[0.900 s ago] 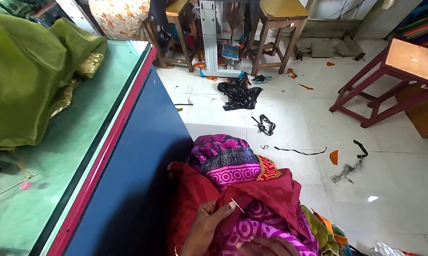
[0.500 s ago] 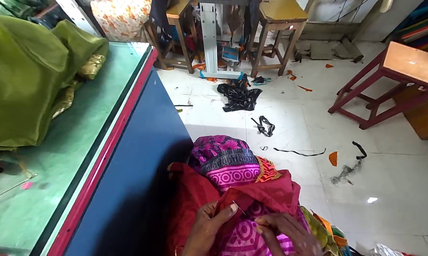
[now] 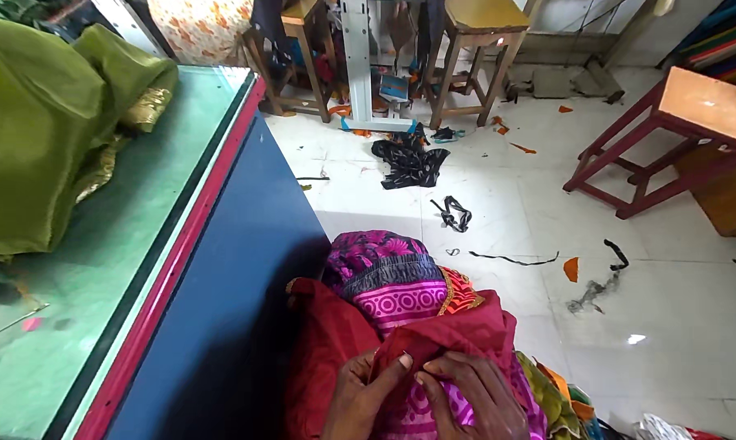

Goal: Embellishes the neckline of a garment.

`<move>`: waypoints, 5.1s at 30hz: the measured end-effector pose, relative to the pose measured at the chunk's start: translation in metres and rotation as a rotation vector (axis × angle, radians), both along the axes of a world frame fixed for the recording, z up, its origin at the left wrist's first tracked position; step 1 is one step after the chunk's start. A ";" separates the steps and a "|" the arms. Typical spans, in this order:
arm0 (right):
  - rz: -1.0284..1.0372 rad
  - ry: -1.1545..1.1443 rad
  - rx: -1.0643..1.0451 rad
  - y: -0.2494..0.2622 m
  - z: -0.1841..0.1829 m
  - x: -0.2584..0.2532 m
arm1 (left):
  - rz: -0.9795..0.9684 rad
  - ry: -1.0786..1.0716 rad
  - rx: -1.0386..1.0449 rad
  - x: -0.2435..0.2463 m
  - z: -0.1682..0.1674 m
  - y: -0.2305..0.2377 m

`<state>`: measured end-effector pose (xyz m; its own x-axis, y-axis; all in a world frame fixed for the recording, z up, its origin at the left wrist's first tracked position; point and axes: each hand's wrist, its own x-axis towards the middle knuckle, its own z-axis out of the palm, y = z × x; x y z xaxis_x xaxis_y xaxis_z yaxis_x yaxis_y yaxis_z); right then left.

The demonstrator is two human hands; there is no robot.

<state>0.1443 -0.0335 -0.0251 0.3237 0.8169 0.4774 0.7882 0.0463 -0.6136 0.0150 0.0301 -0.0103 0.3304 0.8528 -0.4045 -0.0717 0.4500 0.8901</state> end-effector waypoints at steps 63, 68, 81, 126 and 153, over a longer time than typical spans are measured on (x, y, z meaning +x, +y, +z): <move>0.342 0.156 -0.454 -0.029 0.015 0.001 | 0.036 -0.006 -0.002 0.001 0.006 0.001; 0.354 0.130 -0.471 -0.037 0.014 0.005 | 0.040 -0.015 -0.015 0.000 0.005 0.001; 0.256 0.269 0.006 -0.027 0.013 0.014 | -0.029 0.037 0.078 0.000 0.004 -0.003; 0.079 0.338 -0.284 -0.017 0.040 0.026 | -0.169 0.352 0.725 -0.002 -0.014 -0.010; 0.215 0.057 -0.237 -0.041 0.012 0.027 | -0.193 0.164 0.211 -0.006 -0.004 0.002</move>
